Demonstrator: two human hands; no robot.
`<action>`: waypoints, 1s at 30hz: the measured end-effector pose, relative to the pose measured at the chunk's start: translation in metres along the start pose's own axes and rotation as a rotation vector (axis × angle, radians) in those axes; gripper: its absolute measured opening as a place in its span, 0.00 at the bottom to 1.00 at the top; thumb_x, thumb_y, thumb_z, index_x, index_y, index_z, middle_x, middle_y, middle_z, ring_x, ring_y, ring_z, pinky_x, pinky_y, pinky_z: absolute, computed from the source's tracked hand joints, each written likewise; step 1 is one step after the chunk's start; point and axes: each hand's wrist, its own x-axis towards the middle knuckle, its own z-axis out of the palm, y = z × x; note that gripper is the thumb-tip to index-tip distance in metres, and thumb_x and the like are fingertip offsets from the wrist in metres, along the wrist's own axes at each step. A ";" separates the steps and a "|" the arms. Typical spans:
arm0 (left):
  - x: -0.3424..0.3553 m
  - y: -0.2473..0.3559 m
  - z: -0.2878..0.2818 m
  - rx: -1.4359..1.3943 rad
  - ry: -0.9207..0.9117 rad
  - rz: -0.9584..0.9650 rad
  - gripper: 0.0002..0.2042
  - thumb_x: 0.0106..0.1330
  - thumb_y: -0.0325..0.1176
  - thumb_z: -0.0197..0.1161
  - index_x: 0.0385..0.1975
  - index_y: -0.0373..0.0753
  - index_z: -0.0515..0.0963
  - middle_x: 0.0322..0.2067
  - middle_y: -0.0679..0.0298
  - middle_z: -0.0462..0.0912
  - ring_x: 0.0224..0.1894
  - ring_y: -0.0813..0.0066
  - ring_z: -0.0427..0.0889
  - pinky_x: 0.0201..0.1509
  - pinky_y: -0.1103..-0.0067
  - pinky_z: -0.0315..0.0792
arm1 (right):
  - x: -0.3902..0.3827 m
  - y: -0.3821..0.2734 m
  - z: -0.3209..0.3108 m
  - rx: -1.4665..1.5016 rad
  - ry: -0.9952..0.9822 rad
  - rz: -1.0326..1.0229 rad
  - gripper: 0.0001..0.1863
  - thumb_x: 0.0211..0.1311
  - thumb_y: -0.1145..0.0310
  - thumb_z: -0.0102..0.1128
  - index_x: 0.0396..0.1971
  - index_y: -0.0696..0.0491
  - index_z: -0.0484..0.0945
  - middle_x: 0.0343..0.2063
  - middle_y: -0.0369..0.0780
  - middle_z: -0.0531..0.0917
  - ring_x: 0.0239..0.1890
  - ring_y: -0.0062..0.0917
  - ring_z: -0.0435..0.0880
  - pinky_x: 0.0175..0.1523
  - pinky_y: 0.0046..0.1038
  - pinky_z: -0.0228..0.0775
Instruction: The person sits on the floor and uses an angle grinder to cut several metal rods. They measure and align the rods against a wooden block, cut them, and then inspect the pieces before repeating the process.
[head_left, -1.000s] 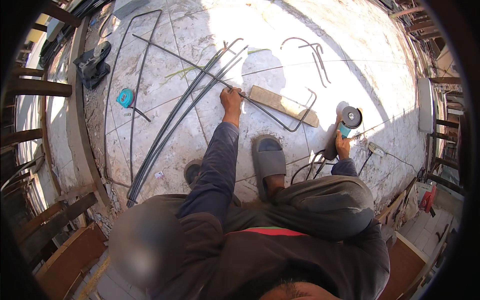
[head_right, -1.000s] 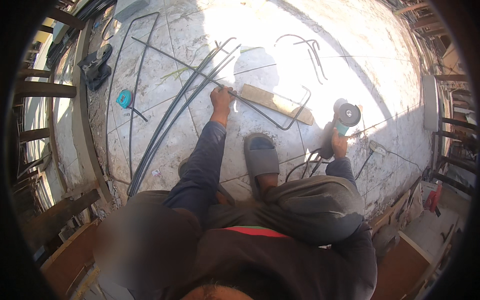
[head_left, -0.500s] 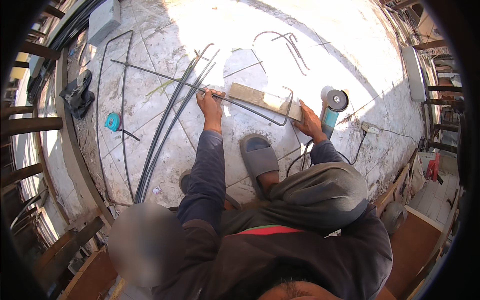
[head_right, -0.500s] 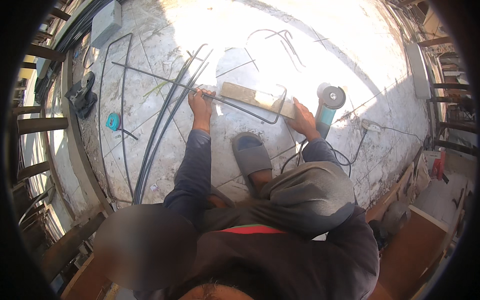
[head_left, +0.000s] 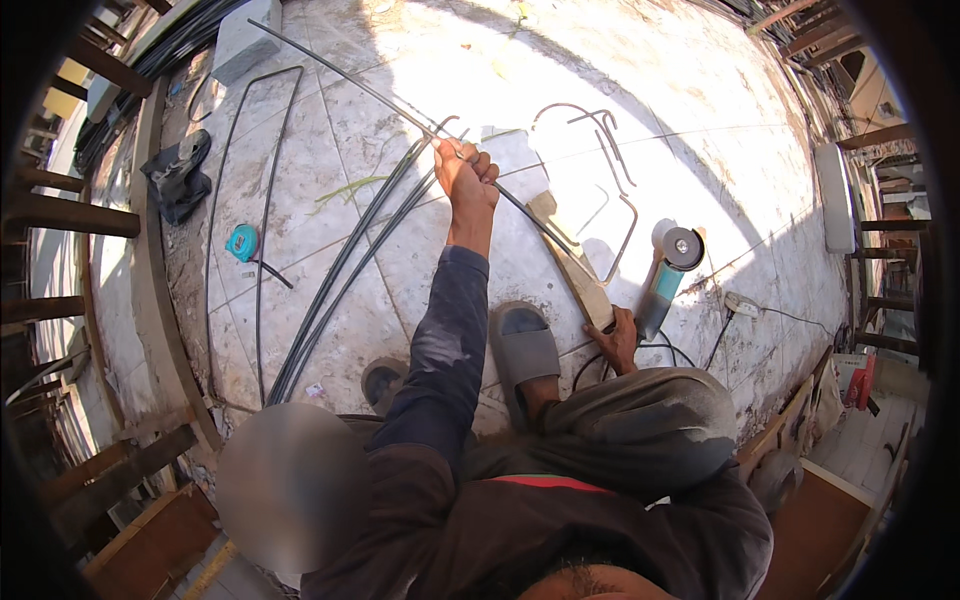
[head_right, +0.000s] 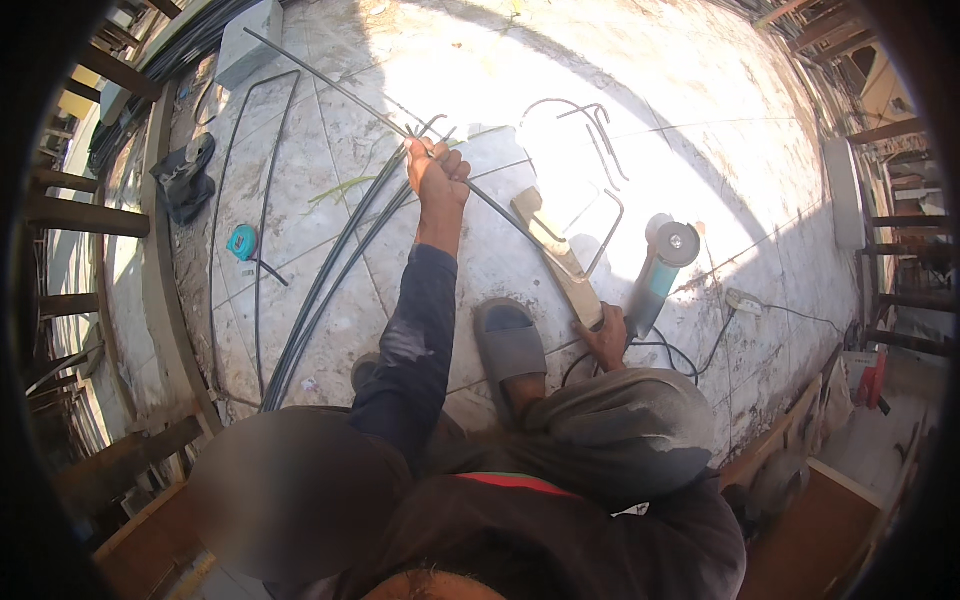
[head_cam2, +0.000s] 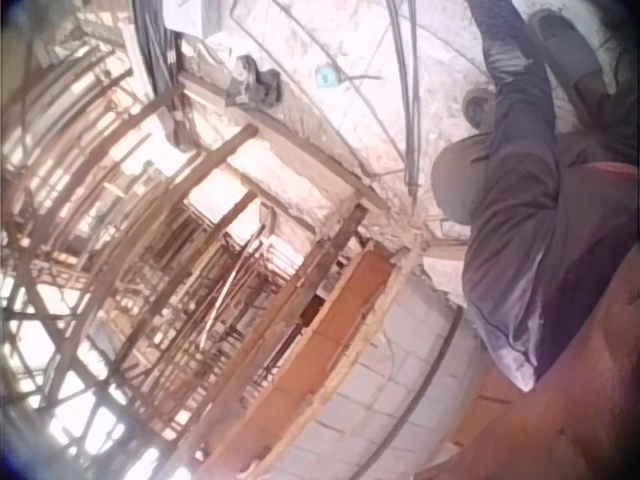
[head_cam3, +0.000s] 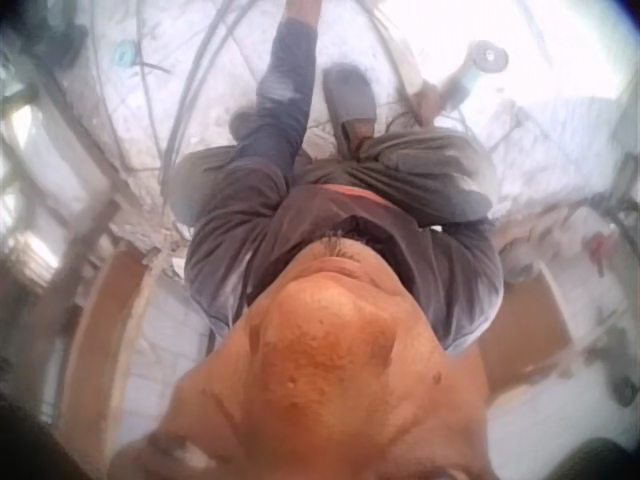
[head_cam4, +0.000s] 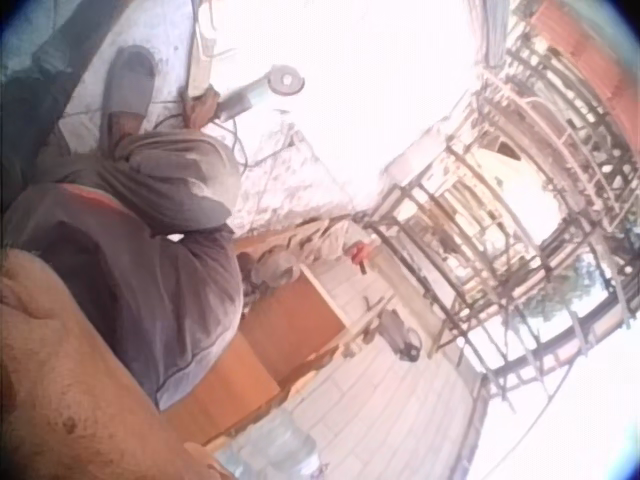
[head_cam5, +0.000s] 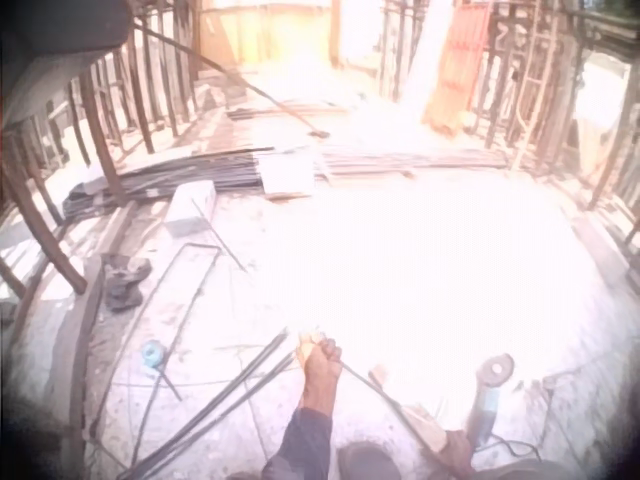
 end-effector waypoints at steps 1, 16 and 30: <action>0.006 -0.002 0.003 0.028 -0.018 0.001 0.19 0.76 0.54 0.40 0.28 0.48 0.58 0.16 0.72 0.54 0.14 0.83 0.49 0.15 0.83 0.46 | -0.001 -0.001 0.001 0.014 0.008 -0.003 0.34 0.40 0.55 0.77 0.46 0.60 0.76 0.39 0.49 0.77 0.44 0.43 0.75 0.49 0.38 0.68; 0.062 -0.081 -0.038 0.318 0.006 -0.106 0.15 0.74 0.46 0.44 0.26 0.45 0.58 0.12 0.73 0.51 0.11 0.83 0.48 0.13 0.81 0.45 | 0.013 -0.030 -0.007 0.139 -0.137 0.066 0.36 0.42 0.59 0.76 0.50 0.62 0.74 0.44 0.53 0.76 0.50 0.45 0.74 0.56 0.39 0.66; 0.073 -0.104 -0.066 1.657 0.037 0.064 0.21 0.68 0.41 0.53 0.46 0.24 0.66 0.44 0.35 0.78 0.50 0.41 0.78 0.56 0.61 0.71 | 0.027 -0.024 -0.005 0.113 -0.106 0.012 0.36 0.42 0.56 0.76 0.51 0.61 0.74 0.43 0.52 0.77 0.49 0.44 0.75 0.54 0.38 0.68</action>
